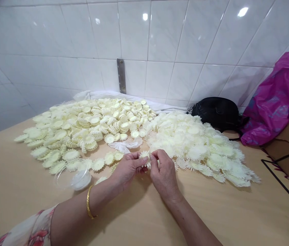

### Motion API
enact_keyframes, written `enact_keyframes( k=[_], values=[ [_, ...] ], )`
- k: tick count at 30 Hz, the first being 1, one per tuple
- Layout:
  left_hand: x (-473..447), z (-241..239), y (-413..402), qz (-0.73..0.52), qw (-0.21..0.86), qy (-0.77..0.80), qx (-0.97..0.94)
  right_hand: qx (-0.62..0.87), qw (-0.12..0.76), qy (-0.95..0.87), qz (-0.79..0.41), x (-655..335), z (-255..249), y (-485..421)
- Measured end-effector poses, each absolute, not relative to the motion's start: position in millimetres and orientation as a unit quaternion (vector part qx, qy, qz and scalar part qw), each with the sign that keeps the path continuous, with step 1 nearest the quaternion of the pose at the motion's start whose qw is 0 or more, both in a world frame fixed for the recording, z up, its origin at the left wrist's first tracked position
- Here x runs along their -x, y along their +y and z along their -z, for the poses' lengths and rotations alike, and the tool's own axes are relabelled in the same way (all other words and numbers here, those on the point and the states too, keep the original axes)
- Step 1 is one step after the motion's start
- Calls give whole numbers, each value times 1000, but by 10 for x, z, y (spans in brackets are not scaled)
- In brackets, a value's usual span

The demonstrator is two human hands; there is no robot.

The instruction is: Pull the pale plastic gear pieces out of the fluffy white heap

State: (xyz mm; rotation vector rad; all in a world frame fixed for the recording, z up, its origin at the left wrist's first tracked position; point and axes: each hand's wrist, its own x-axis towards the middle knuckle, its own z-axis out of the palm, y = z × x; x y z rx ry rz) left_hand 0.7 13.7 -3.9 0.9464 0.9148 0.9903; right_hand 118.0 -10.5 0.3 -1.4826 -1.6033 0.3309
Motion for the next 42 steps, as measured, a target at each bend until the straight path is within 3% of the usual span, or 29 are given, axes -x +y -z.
enact_keyframes(
  k=[22, 31, 37, 42],
  values=[
    [8, -35, 102, -515, 524, 432, -523, 548, 504, -636, -204, -1158, -124, -164],
    [2, -27, 109, -506, 534, 413, -537, 531, 485, -652, -241, -1171, -141, -152],
    [13, -63, 119, -427, 652, 390, -490, 546, 460, -688, -128, -1214, -106, -140],
    [7, -44, 151, -428, 665, 429, -437, 531, 396, -749, 27, -1196, -18, -103]
  ],
)
